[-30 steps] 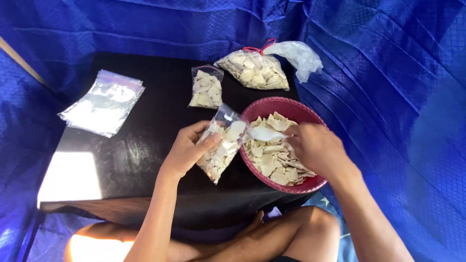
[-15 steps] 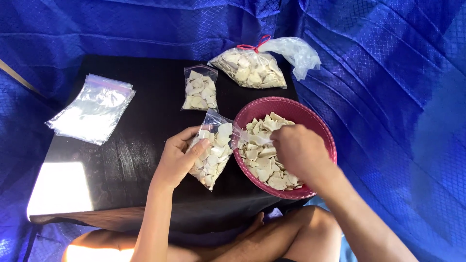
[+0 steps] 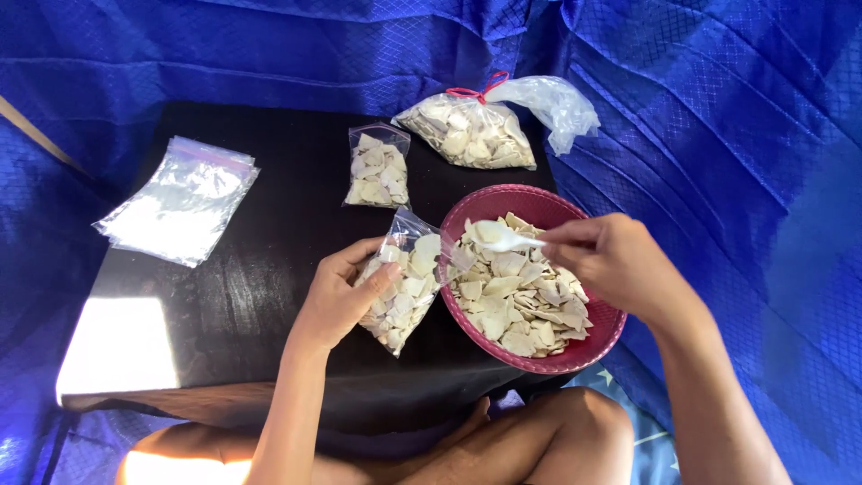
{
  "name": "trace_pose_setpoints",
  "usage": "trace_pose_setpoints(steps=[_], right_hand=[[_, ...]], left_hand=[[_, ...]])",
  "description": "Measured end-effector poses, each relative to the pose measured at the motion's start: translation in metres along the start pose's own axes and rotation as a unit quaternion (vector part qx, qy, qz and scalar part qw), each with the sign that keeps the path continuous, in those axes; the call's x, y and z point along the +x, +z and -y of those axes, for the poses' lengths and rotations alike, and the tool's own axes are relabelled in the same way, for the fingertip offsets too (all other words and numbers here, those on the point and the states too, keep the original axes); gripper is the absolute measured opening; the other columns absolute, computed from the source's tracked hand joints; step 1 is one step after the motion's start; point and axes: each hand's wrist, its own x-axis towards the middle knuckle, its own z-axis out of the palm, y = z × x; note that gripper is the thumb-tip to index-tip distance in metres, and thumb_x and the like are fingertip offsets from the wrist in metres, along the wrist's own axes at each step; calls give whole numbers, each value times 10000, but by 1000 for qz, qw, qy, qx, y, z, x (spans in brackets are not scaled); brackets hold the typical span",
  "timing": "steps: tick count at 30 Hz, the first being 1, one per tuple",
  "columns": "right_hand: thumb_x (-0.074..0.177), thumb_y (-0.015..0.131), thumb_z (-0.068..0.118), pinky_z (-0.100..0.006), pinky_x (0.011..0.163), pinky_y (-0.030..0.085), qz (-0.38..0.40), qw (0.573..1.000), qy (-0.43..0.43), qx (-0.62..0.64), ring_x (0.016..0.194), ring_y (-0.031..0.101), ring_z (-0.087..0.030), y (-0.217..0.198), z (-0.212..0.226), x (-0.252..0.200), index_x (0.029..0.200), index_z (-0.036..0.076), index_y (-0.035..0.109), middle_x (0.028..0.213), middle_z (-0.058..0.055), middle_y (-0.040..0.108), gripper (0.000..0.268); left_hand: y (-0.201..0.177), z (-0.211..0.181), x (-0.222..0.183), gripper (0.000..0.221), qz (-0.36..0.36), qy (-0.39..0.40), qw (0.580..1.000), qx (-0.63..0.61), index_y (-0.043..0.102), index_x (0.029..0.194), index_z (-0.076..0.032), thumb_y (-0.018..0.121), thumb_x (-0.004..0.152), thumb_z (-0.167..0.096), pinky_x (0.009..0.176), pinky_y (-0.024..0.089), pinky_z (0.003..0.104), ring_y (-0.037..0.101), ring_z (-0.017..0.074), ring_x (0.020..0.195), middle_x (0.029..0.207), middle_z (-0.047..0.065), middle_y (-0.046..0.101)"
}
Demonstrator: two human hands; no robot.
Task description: A person is manually filling small plastic zip-lock bags with dried food chips from a bowl and sealing them.
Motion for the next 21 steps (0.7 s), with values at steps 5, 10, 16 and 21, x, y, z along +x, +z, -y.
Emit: trace_pose_setpoints(steps=[5, 10, 16, 21], right_hand=[[833, 700, 250, -440, 893, 546, 7, 998, -54, 8, 974, 751, -308, -5, 28, -4, 1084, 228, 828, 945, -101, 827, 283], [831, 694, 275, -478, 887, 544, 17, 993, -114, -36, 1001, 728, -400, 4, 58, -11, 1065, 228, 834, 952, -113, 821, 276], [856, 659, 234, -456, 821, 578, -59, 962, -253, -85, 927, 748, -341, 24, 63, -9, 996, 167, 820, 933, -68, 803, 224], [864, 665, 233, -453, 800, 584, -69, 961, -242, -111, 937, 747, -323, 25, 60, -12, 1002, 178, 816, 942, -55, 795, 212]], left_hand=[[1, 0, 0, 421, -1, 6, 1000, 0, 731, 1214, -26, 797, 845, -217, 730, 578, 319, 661, 128, 750, 777, 130, 753], [0, 1, -2, 427, 0, 1, 1000, -6, 731, 1226, -28, 797, 845, -209, 753, 583, 328, 662, 131, 776, 800, 130, 759], [-1, 1, 0, 446, 8, -8, 1000, -17, 718, 1258, -37, 790, 856, -214, 770, 591, 337, 670, 136, 793, 829, 141, 768], [-2, 3, 1, 453, 11, -14, 1000, -24, 705, 1275, -28, 782, 863, -200, 768, 591, 338, 680, 148, 790, 831, 153, 770]])
